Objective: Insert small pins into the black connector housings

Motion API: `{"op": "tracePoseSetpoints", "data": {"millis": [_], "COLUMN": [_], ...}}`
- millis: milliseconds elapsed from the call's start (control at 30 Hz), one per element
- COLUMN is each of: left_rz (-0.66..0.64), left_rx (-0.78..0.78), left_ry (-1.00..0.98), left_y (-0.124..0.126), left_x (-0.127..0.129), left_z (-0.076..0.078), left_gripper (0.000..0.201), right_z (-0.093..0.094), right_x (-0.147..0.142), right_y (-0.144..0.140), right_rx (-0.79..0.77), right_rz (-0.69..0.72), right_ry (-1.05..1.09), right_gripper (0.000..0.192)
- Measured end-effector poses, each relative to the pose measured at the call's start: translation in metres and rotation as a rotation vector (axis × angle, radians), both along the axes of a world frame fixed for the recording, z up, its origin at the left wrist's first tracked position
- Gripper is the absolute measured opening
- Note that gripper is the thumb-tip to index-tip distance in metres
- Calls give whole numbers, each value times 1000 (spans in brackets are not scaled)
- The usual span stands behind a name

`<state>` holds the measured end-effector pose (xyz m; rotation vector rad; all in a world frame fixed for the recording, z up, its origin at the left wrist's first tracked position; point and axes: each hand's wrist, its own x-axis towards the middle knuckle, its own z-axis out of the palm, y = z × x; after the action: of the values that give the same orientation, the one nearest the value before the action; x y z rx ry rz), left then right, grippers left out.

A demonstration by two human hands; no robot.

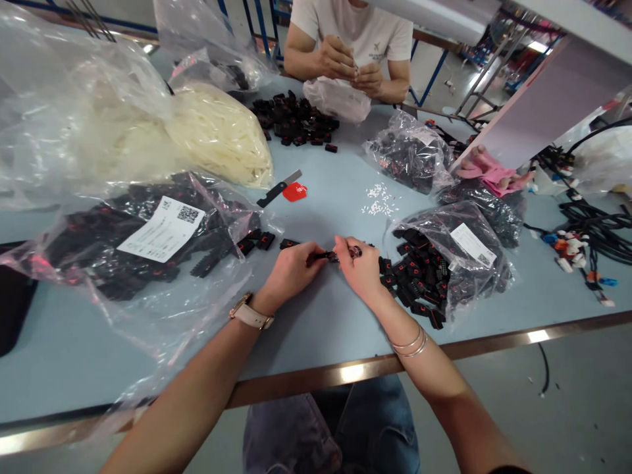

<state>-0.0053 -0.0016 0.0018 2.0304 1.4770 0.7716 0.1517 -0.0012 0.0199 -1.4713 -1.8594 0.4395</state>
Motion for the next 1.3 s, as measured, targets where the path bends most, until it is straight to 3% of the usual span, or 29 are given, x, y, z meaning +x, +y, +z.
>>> {"op": "tracePoseSetpoints", "data": {"millis": [267,1000,1300], "left_rz": [10,8,11], "left_rx": [-2,22,18], "left_ry": [-24,-2,-4], "left_y": [0,1,0], "left_x": [1,1,1], "left_z": [0,-1,0], "left_gripper": [13,11,13], "right_z": [-3,-2,-9], "right_x": [6,4,2], "right_y": [-5,-3,0], "right_rx": [27,63,105], "right_rz": [-87,13,12], "right_ry": [231,118,49], "right_gripper": [43,38,39]}}
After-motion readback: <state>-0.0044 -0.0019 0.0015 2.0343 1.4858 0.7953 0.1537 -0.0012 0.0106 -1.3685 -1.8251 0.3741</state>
